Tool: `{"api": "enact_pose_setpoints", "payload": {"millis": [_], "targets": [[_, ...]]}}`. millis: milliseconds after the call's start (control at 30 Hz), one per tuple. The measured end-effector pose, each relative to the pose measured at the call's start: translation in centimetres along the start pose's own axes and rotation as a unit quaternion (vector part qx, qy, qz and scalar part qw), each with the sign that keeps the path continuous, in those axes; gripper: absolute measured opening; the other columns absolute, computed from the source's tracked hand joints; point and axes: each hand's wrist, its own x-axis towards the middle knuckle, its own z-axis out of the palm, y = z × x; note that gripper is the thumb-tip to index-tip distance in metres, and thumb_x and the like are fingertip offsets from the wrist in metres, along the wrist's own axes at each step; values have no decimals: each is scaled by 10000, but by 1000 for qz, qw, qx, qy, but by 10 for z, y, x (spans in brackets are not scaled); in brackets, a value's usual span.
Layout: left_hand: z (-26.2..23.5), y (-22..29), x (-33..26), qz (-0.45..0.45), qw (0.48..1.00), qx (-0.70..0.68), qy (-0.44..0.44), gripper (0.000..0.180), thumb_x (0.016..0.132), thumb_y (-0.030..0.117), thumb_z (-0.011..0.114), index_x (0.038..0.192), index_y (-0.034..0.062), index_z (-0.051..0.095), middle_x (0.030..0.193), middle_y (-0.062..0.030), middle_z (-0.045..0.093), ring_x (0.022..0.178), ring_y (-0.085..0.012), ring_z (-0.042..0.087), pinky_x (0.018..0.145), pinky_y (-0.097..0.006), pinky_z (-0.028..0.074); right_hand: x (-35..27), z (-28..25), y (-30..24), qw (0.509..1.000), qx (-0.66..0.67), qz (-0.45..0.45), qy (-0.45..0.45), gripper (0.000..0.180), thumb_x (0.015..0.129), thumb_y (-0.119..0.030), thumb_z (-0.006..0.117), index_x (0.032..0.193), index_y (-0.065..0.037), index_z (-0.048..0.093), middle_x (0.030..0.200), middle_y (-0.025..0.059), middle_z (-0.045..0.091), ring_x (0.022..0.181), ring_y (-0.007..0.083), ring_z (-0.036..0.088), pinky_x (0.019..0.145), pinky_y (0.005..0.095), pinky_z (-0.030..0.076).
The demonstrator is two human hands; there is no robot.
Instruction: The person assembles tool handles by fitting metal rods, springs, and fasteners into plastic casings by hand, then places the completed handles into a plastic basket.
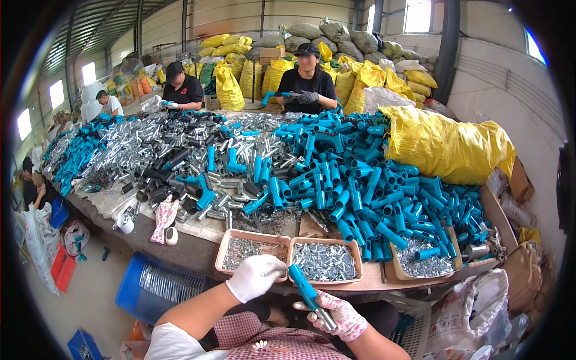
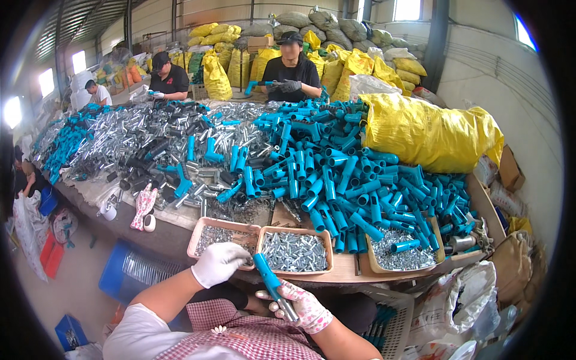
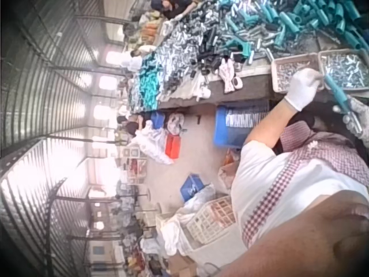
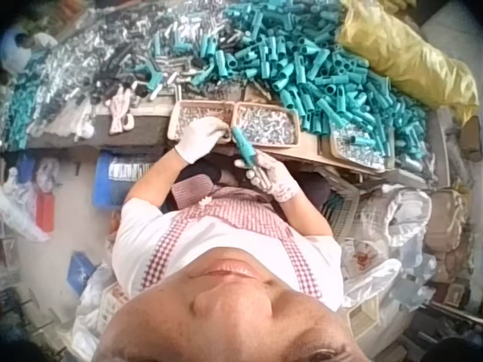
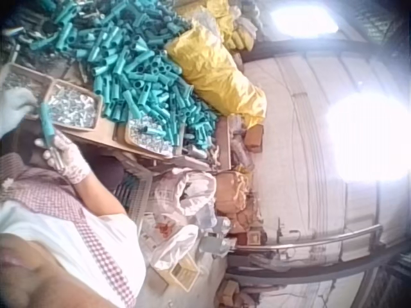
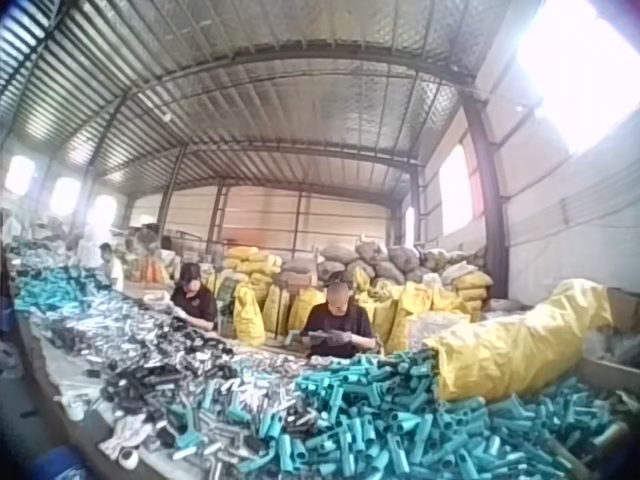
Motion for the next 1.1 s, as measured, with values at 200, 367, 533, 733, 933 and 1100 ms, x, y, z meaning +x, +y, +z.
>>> {"api": "enact_pose_setpoints", "payload": {"millis": [200,367,533,733,933,1100], "targets": [[3,26,5,75,992,-84,-53,63,767,98,726,817,68,699,828,-81,675,784,-262,654,712,-356,523,-4,-7,1,1000,3,19,-8,548,970,-171,547,1459,-91,314,1280,264,537,776,238,617,580,284,552],[11,27,13,225,972,-13,-63,129,741,173,770,819,98,699,865,-33,662,899,-269,609,816,-395,486,-11,-3,4,999,-8,27,-33,560,968,-203,562,1454,-72,318,1262,240,562,767,222,625,572,264,540],[25,23,9,157,962,-191,-115,122,741,131,784,820,83,704,897,-27,666,978,-257,593,873,-394,464,-17,17,2,995,-96,37,-12,579,940,-258,619,1420,-47,373,1216,181,587,733,158,617,555,229,519],[27,15,7,91,952,-246,-160,122,722,93,796,793,64,701,921,-47,669,1014,-262,591,892,-396,469,-15,12,1,995,-92,49,6,652,920,-267,644,1459,-95,322,1250,250,566,737,199,651,562,236,549],[18,5,-2,23,946,-281,-161,144,692,94,805,767,55,688,986,-97,656,980,-250,611,873,-368,489,-9,15,-2,989,-142,39,-14,691,929,-216,634,1495,-91,257,1235,243,576,744,197,658,589,257,555],[1,25,0,-135,935,-58,-322,516,636,207,848,1056,-2,634,1031,-139,651,986,-269,633,861,-345,506,-9,32,1,920,-384,69,26,692,955,-168,597,1520,-84,206,1201,100,598,730,112,624,642,237,535]]}}
